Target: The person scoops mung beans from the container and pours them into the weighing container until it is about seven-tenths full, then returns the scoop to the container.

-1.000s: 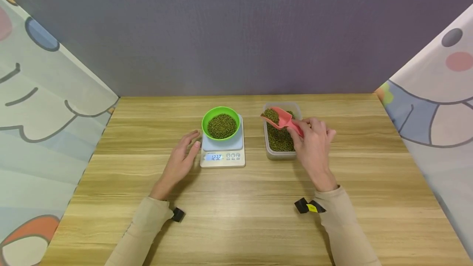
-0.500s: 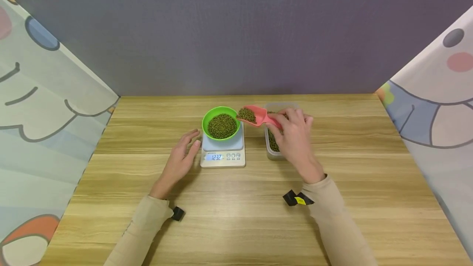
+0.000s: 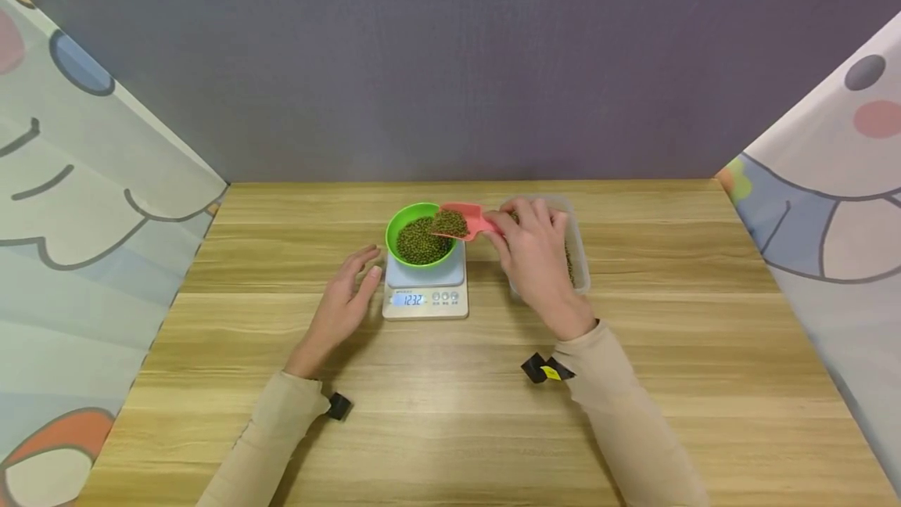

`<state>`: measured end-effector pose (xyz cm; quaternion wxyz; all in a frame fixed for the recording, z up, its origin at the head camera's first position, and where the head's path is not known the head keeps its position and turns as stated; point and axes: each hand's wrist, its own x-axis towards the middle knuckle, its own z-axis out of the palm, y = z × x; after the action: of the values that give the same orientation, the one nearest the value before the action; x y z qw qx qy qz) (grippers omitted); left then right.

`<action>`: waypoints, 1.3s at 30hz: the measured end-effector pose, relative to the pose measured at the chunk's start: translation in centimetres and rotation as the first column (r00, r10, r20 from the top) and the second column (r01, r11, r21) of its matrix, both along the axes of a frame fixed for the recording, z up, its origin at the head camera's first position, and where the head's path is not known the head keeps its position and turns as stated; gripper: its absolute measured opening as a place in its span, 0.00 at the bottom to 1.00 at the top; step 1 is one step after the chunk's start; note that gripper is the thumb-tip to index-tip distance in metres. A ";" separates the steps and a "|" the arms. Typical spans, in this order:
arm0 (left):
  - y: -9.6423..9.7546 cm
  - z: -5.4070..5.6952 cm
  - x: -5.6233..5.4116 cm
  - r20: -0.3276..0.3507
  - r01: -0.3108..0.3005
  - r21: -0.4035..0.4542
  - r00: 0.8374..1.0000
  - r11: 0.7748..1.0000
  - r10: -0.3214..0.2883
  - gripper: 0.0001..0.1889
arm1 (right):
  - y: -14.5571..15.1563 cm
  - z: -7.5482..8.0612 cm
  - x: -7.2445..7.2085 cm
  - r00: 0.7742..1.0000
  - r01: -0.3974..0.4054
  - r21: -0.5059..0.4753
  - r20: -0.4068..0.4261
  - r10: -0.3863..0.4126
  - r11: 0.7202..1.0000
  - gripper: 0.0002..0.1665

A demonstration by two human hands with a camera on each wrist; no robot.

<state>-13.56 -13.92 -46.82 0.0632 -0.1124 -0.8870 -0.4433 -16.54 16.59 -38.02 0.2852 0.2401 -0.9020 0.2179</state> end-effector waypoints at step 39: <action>0.2 -0.3 0.1 0.001 0.011 0.006 1.000 1.000 -0.011 0.25 | -1.7 0.2 0.1 0.975 0.096 0.174 -0.216 -0.057 0.980 0.11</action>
<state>-13.51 -13.76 -47.10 0.0605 -0.1166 -0.8852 -0.4463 -16.47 14.85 -37.79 0.3636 0.2519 -0.8916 0.0962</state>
